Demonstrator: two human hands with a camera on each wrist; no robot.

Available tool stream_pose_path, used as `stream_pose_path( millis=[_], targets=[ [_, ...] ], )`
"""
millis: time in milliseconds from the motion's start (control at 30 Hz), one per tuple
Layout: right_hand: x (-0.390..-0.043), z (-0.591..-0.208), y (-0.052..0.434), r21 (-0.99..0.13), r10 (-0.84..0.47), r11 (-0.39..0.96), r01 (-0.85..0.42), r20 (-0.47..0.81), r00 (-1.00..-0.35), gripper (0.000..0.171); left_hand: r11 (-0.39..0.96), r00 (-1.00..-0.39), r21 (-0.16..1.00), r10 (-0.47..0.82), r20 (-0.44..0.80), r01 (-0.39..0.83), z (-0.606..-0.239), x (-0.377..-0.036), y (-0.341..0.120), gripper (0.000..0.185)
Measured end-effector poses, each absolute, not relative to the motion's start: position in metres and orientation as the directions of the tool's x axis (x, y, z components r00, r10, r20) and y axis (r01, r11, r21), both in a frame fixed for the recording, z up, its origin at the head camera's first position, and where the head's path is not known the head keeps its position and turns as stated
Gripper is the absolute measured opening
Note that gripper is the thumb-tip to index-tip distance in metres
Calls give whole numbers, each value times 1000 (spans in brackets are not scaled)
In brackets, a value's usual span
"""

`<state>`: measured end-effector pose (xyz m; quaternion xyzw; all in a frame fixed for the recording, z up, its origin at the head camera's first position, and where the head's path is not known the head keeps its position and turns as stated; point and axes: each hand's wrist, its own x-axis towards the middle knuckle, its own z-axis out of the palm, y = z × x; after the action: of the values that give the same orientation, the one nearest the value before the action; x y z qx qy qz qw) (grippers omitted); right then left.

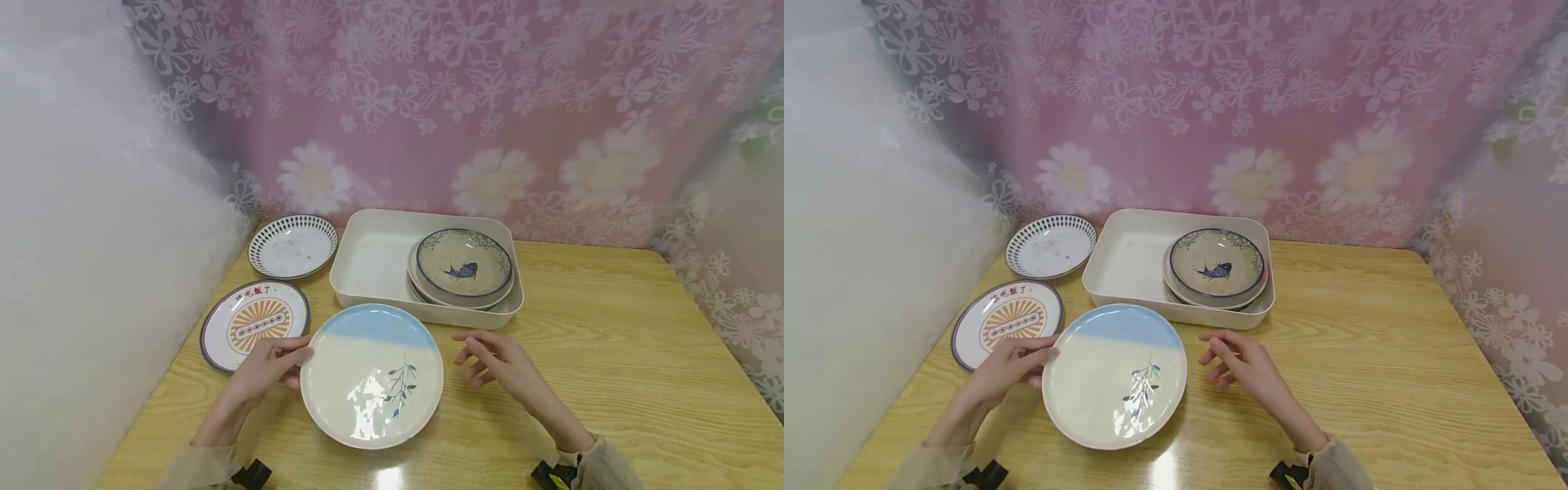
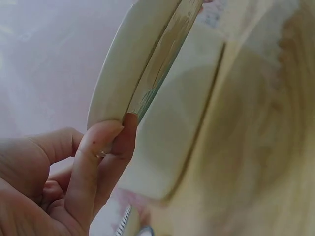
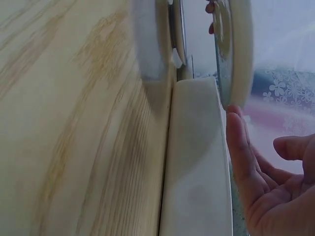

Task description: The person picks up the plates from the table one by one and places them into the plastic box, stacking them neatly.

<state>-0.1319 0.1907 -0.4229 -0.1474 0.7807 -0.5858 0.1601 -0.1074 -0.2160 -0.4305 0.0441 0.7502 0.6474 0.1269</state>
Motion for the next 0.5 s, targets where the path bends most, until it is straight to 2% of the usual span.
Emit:
stream_pose_path(
  millis=[233, 500],
  targets=[
    [-127, -417, 191, -974, -416, 221, 50, -141, -898, 51, 125, -959, 990, 264, -97, -66, -421, -124, -191, 43],
    [-118, -414, 199, -976, -412, 193, 98, -172, -895, 60, 98, -952, 988, 271, -142, -119, -428, -131, -171, 43]
  ],
)
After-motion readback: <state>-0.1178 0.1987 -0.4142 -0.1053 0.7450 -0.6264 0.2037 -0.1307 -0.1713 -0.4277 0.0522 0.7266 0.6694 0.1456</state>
